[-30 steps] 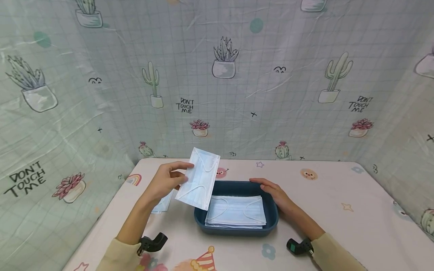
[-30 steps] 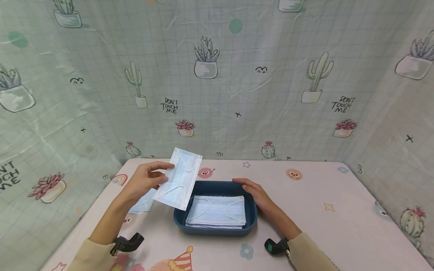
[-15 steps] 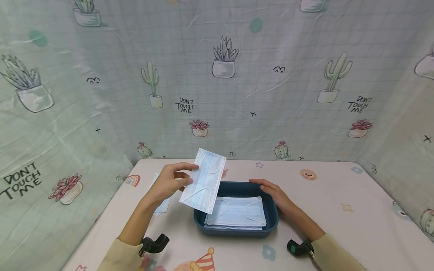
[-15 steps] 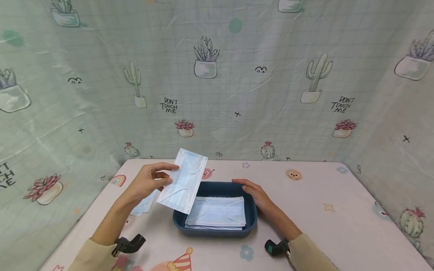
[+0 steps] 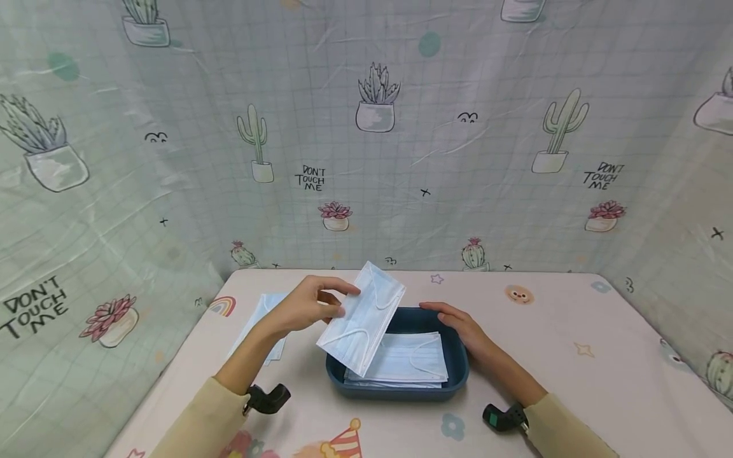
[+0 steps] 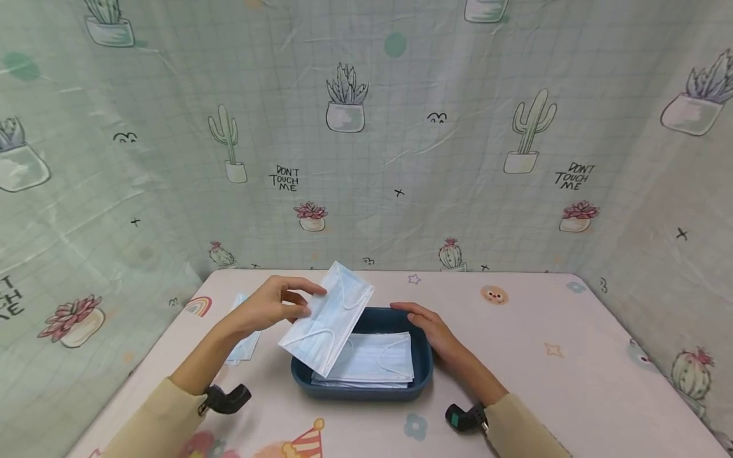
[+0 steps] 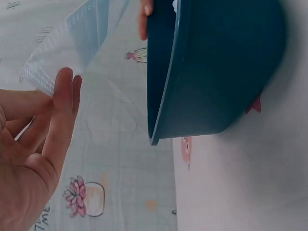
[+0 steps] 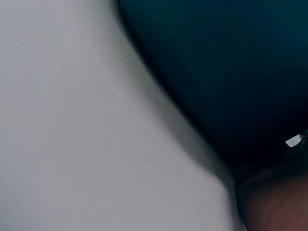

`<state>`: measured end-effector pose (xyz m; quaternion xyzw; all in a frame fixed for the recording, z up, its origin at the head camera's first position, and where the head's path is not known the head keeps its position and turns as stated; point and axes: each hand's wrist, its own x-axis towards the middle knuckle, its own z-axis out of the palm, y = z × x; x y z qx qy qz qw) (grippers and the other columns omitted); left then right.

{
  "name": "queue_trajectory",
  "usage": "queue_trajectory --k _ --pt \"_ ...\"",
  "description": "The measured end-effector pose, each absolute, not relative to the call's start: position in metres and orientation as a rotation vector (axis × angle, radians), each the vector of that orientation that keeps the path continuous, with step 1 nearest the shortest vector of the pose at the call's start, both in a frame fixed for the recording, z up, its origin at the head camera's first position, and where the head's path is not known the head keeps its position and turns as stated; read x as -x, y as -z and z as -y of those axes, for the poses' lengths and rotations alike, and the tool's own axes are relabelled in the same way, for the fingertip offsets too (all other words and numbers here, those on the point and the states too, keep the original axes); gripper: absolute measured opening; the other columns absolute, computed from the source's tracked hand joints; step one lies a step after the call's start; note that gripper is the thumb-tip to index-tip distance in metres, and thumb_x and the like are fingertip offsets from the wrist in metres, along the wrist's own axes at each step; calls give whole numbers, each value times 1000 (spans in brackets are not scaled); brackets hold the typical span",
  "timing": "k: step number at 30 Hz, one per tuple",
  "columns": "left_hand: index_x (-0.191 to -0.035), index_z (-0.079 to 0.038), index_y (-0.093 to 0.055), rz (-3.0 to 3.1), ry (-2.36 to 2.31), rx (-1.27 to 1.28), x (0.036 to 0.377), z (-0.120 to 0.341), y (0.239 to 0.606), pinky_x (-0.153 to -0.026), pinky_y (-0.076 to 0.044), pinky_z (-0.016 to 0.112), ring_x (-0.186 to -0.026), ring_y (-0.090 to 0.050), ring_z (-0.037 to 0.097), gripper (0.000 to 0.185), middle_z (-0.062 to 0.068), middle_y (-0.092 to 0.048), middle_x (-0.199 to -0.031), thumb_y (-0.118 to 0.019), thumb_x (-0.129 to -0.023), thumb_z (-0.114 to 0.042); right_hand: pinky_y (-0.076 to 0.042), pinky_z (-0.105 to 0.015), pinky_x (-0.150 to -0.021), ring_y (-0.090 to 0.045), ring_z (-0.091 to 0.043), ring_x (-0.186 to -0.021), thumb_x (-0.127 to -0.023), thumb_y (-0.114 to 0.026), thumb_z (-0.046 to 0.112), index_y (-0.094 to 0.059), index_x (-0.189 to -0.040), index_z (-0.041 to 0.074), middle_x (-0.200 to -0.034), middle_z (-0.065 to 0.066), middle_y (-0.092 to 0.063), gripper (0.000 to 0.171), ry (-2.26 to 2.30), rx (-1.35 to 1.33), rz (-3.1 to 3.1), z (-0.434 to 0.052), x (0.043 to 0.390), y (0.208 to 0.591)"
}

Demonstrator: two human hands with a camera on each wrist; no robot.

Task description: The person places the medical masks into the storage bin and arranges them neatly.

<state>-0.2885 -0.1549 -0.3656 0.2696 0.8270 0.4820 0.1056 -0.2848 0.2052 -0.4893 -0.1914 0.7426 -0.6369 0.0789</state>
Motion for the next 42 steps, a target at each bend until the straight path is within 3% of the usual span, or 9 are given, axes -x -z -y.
queue_trajectory --k 4,8,11,15,22,27,31,37,42 --pt "-125 -7 -74 -2370 -1337 -916 297 146 361 -72 -61 33 -91 -70 20 41 16 -67 -135 -70 -86 8 -37 -12 -109 -44 1 -141 -110 -38 20 -50 -151 6 -162 -16 -43 45 1915 580 -2221 -206 285 488" --pt "-122 -9 -76 -2355 -1246 -974 303 138 356 -82 -60 31 -99 -69 23 43 12 -68 -137 -70 -84 9 -33 -33 -122 -38 -25 -152 -110 -38 19 -51 -151 6 -162 -17 -43 45 1900 549 -2255 -205 285 488" --pt "-121 -12 -77 -2350 -1165 -1011 308 131 353 -91 -59 32 -109 -68 26 43 8 -69 -137 -68 -85 8 -36 -30 -120 -33 -38 -153 -110 -38 19 -50 -151 5 -162 -19 -42 45 1891 497 -2271 -204 284 488" --pt "-122 -14 -76 -2325 -1057 -1080 313 123 350 -92 -57 31 -108 -68 23 43 6 -70 -134 -67 -85 6 -37 -15 -109 -37 -32 -151 -110 -40 21 -49 -152 5 -162 -18 -42 46 1863 451 -2300 -203 284 487" --pt "-120 -13 -76 -2197 -924 -1175 323 108 347 -86 -55 28 -102 -65 20 44 4 -71 -127 -64 -82 6 -24 -56 -127 -33 -38 -154 -110 -38 19 -47 -153 4 -163 -19 -40 47 1846 441 -2305 -201 284 485" --pt "-119 -7 -75 -2082 -894 -1250 328 94 347 -76 -50 25 -97 -63 19 45 7 -72 -121 -61 -81 11 -17 -64 -126 -29 -45 -154 -110 -38 18 -46 -153 1 -163 -22 -39 47 1854 399 -2321 -202 284 485" --pt "-118 -3 -75 -2012 -885 -1269 330 84 349 -71 -47 24 -91 -61 14 43 10 -73 -119 -61 -81 15 -24 -56 -127 -34 -41 -153 -110 -36 17 -48 -152 3 -162 -20 -42 46 1871 425 -2298 -203 286 486" --pt "-117 -2 -75 -1992 -834 -1301 329 73 354 -75 -50 23 -94 -61 12 44 11 -73 -120 -59 -81 18 -38 -18 -109 -35 -36 -151 -108 -34 14 -51 -151 9 -162 -17 -43 47 1872 496 -2250 -204 288 487" --pt "-115 -3 -76 -2017 -774 -1335 328 64 356 -82 -53 23 -95 -62 10 44 9 -74 -117 -58 -82 20 -37 -14 -106 -35 -32 -151 -107 -36 15 -53 -150 9 -161 -17 -45 47 1861 509 -2275 -206 289 487"
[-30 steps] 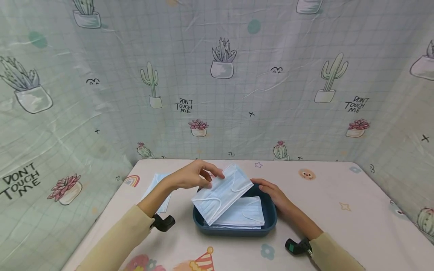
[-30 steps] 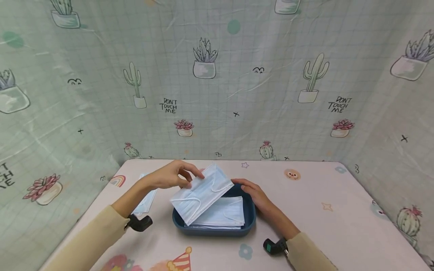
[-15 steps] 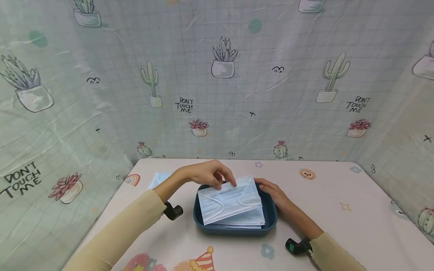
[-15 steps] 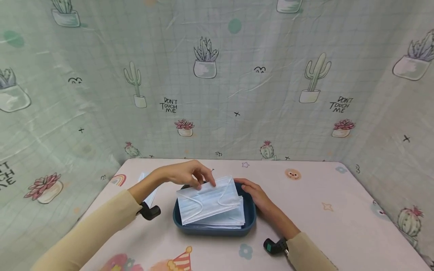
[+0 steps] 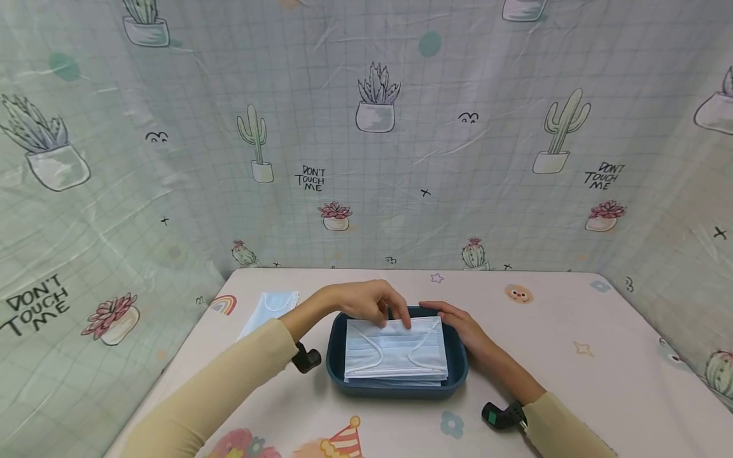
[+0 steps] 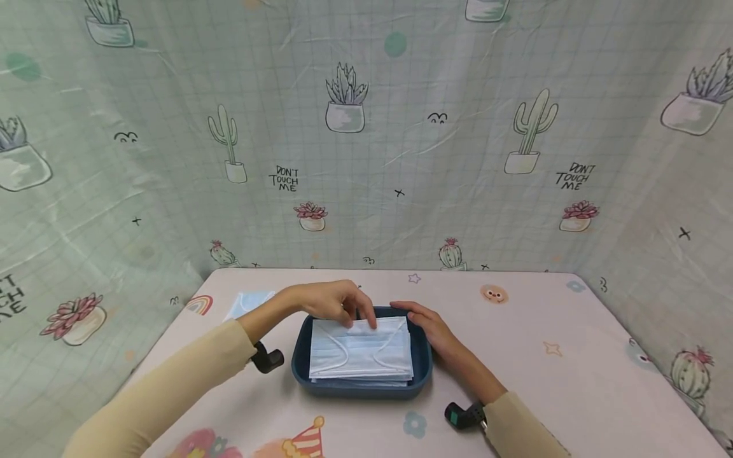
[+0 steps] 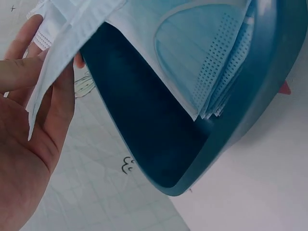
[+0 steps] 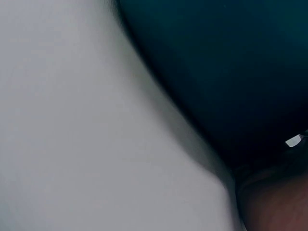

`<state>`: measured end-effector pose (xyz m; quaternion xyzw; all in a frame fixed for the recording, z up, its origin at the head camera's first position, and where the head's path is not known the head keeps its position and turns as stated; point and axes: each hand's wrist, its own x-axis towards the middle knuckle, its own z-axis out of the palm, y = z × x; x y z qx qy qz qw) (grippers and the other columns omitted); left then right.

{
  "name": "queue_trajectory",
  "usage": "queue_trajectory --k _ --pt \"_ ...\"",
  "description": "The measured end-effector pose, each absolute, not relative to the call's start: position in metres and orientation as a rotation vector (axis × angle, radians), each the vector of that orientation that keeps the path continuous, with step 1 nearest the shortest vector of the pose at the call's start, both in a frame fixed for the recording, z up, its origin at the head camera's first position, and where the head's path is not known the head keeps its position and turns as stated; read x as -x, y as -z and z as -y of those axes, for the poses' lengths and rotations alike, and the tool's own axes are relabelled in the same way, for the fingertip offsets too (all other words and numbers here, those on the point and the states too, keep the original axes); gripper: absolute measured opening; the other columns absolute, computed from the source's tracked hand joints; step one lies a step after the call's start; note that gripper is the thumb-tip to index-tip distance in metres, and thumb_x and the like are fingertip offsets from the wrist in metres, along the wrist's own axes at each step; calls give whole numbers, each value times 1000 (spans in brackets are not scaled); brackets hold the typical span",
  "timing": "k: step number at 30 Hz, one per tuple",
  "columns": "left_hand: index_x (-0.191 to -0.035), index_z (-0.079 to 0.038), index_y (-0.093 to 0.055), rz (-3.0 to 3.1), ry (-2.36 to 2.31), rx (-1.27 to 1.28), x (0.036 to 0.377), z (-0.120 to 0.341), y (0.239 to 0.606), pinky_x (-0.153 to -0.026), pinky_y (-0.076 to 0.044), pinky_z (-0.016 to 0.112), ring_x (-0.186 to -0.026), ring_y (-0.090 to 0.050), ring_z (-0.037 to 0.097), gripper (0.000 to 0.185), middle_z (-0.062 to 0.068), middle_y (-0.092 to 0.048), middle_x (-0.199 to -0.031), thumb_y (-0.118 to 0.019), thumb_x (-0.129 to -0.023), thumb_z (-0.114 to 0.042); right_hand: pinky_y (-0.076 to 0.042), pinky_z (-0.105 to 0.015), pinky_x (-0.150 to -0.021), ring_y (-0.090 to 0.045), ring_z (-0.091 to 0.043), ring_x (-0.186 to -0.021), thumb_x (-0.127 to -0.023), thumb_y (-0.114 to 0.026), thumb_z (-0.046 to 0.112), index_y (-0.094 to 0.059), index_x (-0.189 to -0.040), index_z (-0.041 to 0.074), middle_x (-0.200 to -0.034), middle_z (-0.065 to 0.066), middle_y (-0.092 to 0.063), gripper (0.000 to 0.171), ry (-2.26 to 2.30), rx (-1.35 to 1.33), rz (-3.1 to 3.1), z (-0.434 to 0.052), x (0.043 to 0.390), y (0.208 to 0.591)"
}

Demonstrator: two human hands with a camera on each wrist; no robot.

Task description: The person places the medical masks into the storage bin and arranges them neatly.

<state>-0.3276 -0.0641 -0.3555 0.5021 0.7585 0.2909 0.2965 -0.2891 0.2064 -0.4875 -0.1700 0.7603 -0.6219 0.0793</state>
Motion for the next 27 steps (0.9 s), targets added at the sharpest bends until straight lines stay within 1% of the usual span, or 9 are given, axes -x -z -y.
queue_trajectory --k 3,7,10,13,16,18,20,23,27 --pt "-114 -3 -76 -2023 -742 -1343 328 59 358 -83 -55 24 -92 -63 10 44 10 -75 -114 -58 -82 22 -37 -12 -106 -42 -17 -145 -109 -37 17 -53 -150 9 -160 -17 -46 46 1856 538 -2282 -207 290 488" --pt "-114 -4 -76 -2057 -677 -1344 328 53 361 -83 -56 23 -89 -64 9 45 9 -76 -109 -60 -80 22 -37 -9 -105 -48 6 -132 -109 -38 18 -52 -151 8 -160 -19 -45 45 1870 574 -2265 -208 290 490" --pt "-114 -6 -76 -2112 -603 -1348 327 50 364 -82 -55 20 -90 -64 10 46 8 -76 -108 -60 -80 21 -35 -8 -105 -48 12 -128 -109 -38 18 -52 -151 8 -160 -19 -45 45 1875 580 -2266 -208 290 490" --pt "-113 -8 -77 -2178 -527 -1366 326 49 367 -82 -56 21 -92 -64 13 48 7 -76 -108 -58 -80 21 -34 -8 -105 -46 5 -135 -109 -39 18 -53 -150 10 -161 -16 -46 44 1864 563 -2282 -208 289 490" --pt "-113 -12 -78 -2261 -442 -1389 325 48 371 -82 -55 22 -92 -64 13 50 4 -75 -107 -56 -80 20 -34 -12 -108 -42 -13 -146 -109 -38 19 -53 -150 11 -161 -15 -46 45 1853 550 -2283 -207 289 490" --pt "-112 -14 -78 -2308 -394 -1404 326 47 373 -82 -54 21 -91 -63 12 50 1 -75 -106 -57 -80 18 -34 -18 -112 -38 -26 -150 -109 -38 19 -53 -150 11 -161 -14 -46 45 1848 551 -2285 -207 289 490" --pt "-112 -16 -79 -2346 -351 -1412 326 47 375 -81 -53 18 -91 -62 10 49 0 -75 -106 -59 -82 16 -33 -26 -116 -35 -32 -152 -109 -38 18 -53 -150 10 -160 -14 -47 45 1845 558 -2288 -207 289 490" --pt "-112 -18 -79 -2387 -312 -1406 324 46 377 -80 -52 17 -93 -62 10 45 -1 -75 -107 -62 -84 13 -30 -36 -120 -36 -30 -151 -109 -37 18 -53 -150 10 -160 -14 -48 44 1838 567 -2308 -206 290 489" --pt "-110 -19 -80 -2441 -260 -1354 322 45 380 -82 -52 19 -93 -61 10 36 -2 -75 -108 -68 -87 6 -29 -37 -120 -40 -22 -148 -109 -37 18 -54 -150 10 -159 -13 -49 44 1839 552 -2316 -207 290 490"
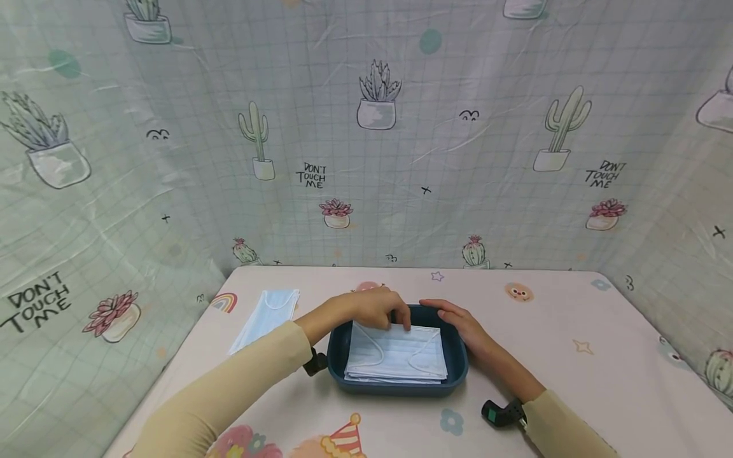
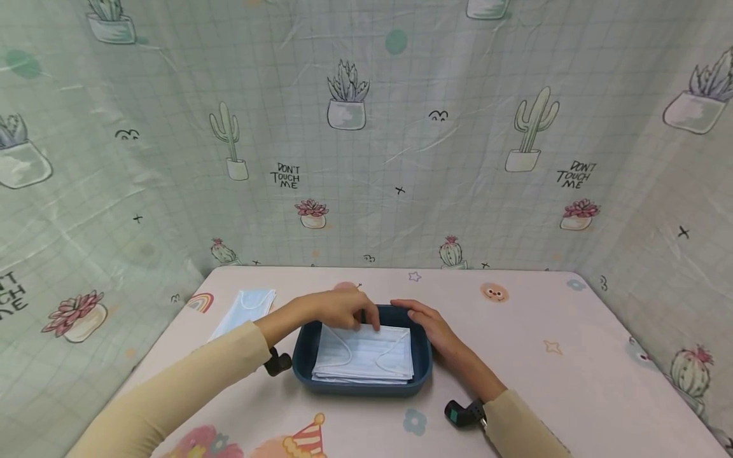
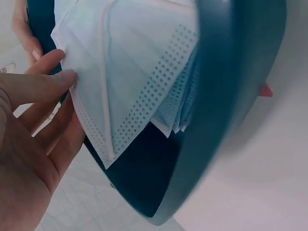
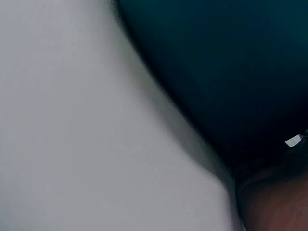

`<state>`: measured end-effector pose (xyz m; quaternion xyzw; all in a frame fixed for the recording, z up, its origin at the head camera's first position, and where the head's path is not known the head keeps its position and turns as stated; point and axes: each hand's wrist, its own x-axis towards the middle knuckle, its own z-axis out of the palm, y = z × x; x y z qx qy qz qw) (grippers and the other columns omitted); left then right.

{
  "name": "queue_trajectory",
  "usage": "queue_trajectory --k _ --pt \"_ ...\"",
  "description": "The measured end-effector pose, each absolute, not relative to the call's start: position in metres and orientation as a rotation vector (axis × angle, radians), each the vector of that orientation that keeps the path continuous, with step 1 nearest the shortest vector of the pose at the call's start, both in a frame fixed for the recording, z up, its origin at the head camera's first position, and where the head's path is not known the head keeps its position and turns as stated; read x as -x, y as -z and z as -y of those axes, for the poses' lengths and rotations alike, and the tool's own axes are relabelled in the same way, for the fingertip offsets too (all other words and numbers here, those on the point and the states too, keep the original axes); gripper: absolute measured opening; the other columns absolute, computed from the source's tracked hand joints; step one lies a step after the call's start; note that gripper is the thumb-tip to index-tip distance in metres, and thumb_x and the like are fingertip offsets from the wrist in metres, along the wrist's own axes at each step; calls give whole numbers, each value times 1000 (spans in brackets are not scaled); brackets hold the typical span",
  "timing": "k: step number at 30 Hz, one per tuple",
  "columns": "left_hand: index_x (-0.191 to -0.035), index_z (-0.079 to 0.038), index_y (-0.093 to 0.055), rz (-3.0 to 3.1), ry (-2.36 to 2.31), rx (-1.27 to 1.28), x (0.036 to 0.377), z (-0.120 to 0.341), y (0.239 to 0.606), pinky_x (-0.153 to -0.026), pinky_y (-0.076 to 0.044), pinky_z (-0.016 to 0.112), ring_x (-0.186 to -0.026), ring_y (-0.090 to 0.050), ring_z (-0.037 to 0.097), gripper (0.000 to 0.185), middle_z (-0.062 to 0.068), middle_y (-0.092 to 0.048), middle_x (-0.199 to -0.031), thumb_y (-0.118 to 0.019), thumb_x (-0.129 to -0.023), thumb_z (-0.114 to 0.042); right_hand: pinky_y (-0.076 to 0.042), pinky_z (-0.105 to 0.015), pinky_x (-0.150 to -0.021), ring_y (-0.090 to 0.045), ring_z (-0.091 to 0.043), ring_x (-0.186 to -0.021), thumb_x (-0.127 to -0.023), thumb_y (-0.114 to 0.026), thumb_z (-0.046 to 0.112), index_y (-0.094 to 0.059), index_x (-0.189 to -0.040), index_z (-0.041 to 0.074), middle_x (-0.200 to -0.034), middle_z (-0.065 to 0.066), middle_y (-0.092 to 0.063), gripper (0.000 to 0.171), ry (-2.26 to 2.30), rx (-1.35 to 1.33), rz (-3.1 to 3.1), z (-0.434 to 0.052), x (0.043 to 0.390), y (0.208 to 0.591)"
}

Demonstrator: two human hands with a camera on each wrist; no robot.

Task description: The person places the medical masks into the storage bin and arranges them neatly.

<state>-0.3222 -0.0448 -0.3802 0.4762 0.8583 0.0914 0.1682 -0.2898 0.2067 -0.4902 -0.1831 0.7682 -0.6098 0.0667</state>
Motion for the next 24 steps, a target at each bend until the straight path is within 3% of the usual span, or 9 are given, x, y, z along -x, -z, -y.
queue_trajectory --k 6,9,12,19,24 --pt "-111 -18 -81 -2468 -174 -1300 319 47 384 -86 -53 22 -95 -64 9 28 -3 -76 -112 -70 -90 -2 -27 -44 -123 -33 -37 -153 -109 -37 17 -53 -150 8 -160 -15 -47 45 1847 572 -2292 -206 289 492" --pt "-113 -17 -80 -2454 -186 -1315 320 48 386 -86 -54 21 -96 -65 9 30 -2 -77 -113 -69 -90 -1 -26 -45 -123 -31 -38 -154 -109 -37 17 -53 -150 9 -160 -15 -47 45 1850 568 -2282 -207 289 492" --pt "-114 -16 -79 -2445 -220 -1320 322 49 386 -88 -55 21 -96 -66 8 29 -3 -77 -113 -69 -91 -2 -27 -40 -122 -34 -33 -153 -109 -37 18 -53 -150 9 -160 -14 -47 45 1850 563 -2283 -207 289 489" --pt "-116 -13 -77 -2453 -306 -1339 320 56 382 -90 -57 22 -97 -69 9 26 0 -77 -112 -69 -94 -3 -36 -13 -108 -42 -15 -146 -110 -37 20 -53 -151 14 -161 -10 -47 44 1872 533 -2242 -206 288 485" --pt "-118 -6 -75 -2454 -466 -1330 323 68 381 -88 -57 22 -99 -70 15 29 9 -76 -113 -66 -93 5 -34 -27 -117 -37 -31 -151 -110 -36 19 -52 -152 11 -161 -14 -46 45 1859 563 -2264 -207 290 486"
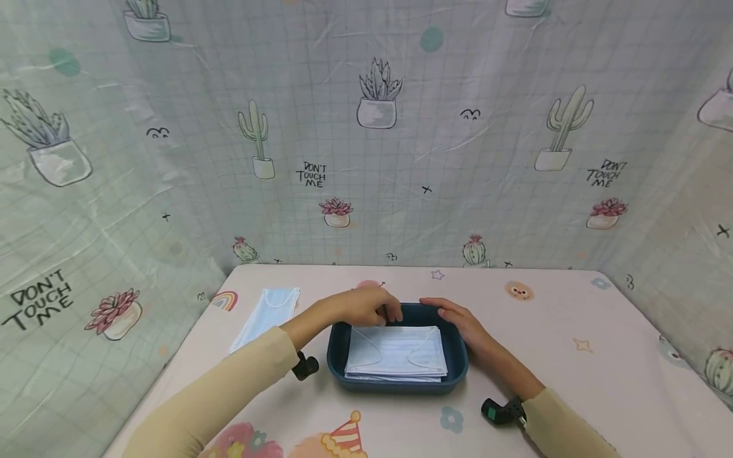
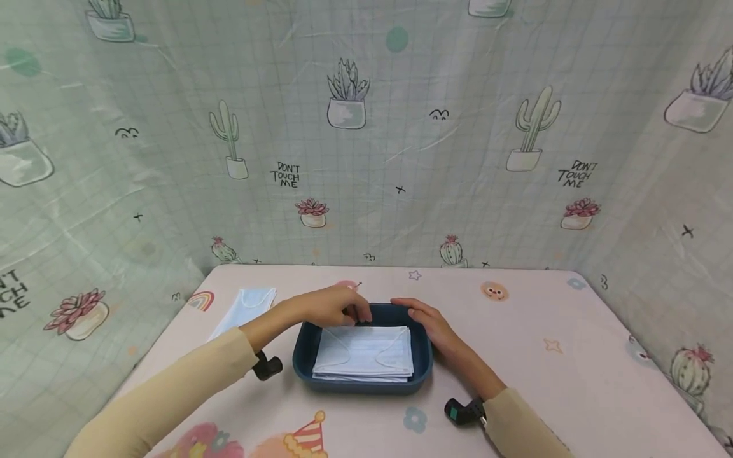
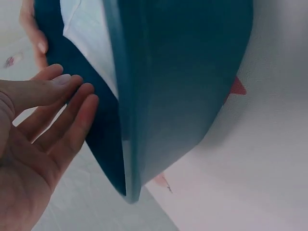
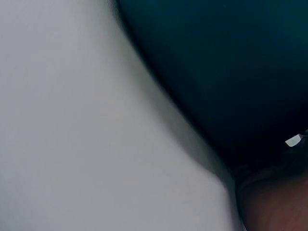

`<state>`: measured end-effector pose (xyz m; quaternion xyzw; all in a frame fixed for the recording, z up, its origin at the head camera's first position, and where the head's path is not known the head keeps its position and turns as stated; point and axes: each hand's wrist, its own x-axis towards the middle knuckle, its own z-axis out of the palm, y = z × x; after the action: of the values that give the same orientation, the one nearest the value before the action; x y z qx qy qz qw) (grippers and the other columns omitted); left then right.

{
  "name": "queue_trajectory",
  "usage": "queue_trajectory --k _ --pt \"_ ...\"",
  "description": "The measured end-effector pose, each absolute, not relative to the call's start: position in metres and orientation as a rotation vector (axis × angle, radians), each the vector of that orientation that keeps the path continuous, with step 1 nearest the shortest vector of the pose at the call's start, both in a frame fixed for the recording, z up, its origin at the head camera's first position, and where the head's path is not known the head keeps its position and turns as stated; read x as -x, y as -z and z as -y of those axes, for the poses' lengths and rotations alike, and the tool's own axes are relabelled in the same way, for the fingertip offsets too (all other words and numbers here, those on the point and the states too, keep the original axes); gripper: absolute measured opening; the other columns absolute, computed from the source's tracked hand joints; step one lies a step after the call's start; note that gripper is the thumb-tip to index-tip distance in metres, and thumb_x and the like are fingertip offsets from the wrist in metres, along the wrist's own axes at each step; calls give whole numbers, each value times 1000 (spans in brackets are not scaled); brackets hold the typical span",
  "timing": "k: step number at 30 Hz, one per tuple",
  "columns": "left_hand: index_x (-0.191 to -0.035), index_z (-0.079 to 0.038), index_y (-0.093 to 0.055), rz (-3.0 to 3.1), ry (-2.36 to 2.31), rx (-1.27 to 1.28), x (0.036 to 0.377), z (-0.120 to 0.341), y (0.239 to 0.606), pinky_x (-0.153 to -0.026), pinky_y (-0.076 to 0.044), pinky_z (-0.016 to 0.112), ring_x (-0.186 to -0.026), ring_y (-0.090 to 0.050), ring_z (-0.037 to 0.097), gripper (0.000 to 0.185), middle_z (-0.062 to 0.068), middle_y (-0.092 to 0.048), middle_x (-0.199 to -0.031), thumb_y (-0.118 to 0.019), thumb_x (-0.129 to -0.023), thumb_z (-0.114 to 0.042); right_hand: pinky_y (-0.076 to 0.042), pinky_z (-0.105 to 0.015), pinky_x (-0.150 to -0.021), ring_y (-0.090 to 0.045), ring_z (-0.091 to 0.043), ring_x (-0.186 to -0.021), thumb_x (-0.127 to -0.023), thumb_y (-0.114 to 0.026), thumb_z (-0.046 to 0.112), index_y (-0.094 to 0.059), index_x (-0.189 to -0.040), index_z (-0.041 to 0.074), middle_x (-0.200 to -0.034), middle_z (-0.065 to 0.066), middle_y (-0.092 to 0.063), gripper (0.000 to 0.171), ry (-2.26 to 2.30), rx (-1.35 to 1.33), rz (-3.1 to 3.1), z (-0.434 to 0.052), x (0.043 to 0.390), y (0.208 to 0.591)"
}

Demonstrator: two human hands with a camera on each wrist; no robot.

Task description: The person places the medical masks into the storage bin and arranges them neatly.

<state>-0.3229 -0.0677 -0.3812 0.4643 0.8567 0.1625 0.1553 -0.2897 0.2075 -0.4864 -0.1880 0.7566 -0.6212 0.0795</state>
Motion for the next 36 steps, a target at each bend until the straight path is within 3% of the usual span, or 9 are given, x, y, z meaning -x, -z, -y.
queue_trajectory --k 3,7,9,15,20,26,28,32,36 --pt "-119 -5 -74 -2469 -604 -1271 325 78 379 -84 -58 22 -101 -72 16 29 10 -76 -114 -66 -93 5 -32 -31 -119 -38 -27 -151 -110 -36 19 -52 -151 10 -160 -14 -47 45 1855 555 -2273 -207 290 487" --pt "-121 -6 -73 -2470 -847 -1157 326 94 372 -79 -62 26 -103 -72 18 28 12 -75 -115 -67 -94 1 -34 -16 -112 -43 -6 -144 -110 -36 20 -53 -151 10 -161 -12 -47 45 1854 541 -2277 -207 288 487" --pt "-121 -7 -73 -2464 -972 -1110 327 103 372 -78 -63 29 -102 -72 20 27 16 -74 -117 -68 -94 -3 -34 -11 -109 -43 -2 -143 -110 -36 20 -53 -150 11 -161 -12 -47 45 1857 536 -2278 -207 288 486" --pt "-123 -11 -73 -2505 -1335 -878 325 136 378 -81 -64 35 -97 -73 23 27 15 -73 -120 -70 -97 -15 -32 -13 -111 -37 -22 -152 -110 -36 19 -53 -151 10 -161 -13 -46 45 1855 555 -2280 -207 288 486" --pt "-128 -7 -68 -2515 -1624 -659 318 168 386 -85 -63 33 -102 -72 24 32 17 -71 -125 -69 -98 -19 -34 -14 -111 -41 -14 -148 -110 -36 19 -53 -151 10 -161 -12 -46 45 1848 548 -2282 -207 289 486" --pt "-133 -5 -64 -2597 -1787 -472 313 206 398 -83 -62 26 -99 -72 17 39 23 -68 -126 -71 -98 -18 -29 -39 -123 -39 -25 -151 -110 -36 21 -52 -151 8 -161 -15 -46 45 1837 589 -2314 -208 291 486" --pt "-134 -4 -63 -2614 -1854 -398 311 218 402 -82 -61 24 -96 -72 12 38 25 -67 -126 -70 -98 -16 -28 -42 -124 -39 -23 -151 -111 -36 20 -52 -151 9 -161 -13 -46 45 1837 565 -2304 -207 290 485" --pt "-134 -2 -62 -2643 -1949 -259 305 239 408 -81 -60 23 -93 -71 5 37 25 -66 -127 -68 -100 -16 -28 -39 -123 -40 -20 -150 -110 -36 20 -52 -151 9 -161 -13 -46 45 1836 545 -2300 -207 289 486" --pt "-133 -2 -62 -2731 -1933 -137 301 259 413 -79 -60 21 -90 -71 1 37 21 -68 -124 -68 -99 -16 -30 -25 -118 -37 -27 -152 -110 -37 20 -53 -150 9 -161 -14 -47 44 1846 571 -2302 -207 289 487"
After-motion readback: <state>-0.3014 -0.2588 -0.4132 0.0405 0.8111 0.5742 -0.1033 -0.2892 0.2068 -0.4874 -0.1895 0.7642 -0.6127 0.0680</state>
